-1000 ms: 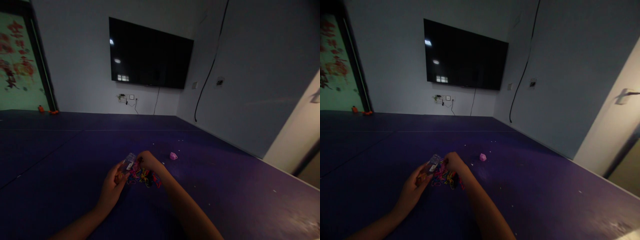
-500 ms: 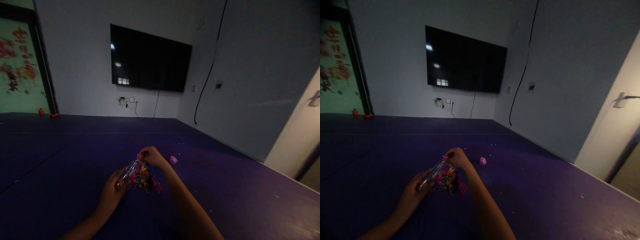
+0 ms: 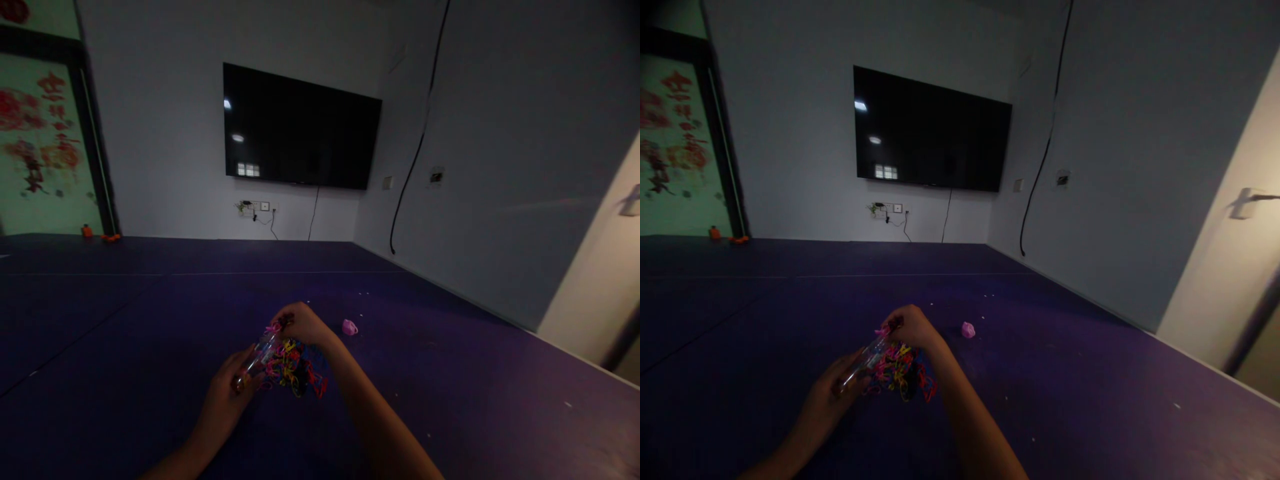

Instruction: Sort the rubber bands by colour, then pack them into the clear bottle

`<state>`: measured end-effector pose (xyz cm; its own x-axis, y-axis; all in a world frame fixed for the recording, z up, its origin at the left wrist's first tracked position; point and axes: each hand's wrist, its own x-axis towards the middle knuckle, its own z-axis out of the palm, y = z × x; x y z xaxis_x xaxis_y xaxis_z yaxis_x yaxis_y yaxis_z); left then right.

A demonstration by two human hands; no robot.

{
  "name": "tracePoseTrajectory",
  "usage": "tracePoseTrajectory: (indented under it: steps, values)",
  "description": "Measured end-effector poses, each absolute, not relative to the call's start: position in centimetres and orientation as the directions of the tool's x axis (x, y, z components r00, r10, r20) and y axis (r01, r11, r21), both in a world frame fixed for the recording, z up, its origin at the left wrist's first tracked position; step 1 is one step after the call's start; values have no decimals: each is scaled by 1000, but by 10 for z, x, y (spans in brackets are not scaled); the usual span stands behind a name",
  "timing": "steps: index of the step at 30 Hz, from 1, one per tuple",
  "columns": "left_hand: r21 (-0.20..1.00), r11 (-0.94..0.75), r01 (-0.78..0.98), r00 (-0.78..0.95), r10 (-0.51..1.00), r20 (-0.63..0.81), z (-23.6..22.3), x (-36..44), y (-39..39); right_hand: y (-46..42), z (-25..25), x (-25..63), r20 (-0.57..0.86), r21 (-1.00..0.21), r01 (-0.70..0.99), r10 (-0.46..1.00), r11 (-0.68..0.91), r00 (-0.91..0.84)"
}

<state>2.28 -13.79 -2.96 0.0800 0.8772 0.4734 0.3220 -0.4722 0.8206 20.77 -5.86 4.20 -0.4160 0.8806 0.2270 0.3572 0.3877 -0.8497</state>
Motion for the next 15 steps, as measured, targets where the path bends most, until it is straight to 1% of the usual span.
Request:
tracePoseTrajectory:
  steps: [5, 15]
  values:
    - [821, -478, 312, 73, 874, 480, -27, 24, -139, -59, 42, 208, 199, -888, 318, 902, 331, -382]
    - [839, -466, 282, 93, 883, 460, -35, 24, -135, -51, 38, 211, 199, -887, 319, 900, 333, -387]
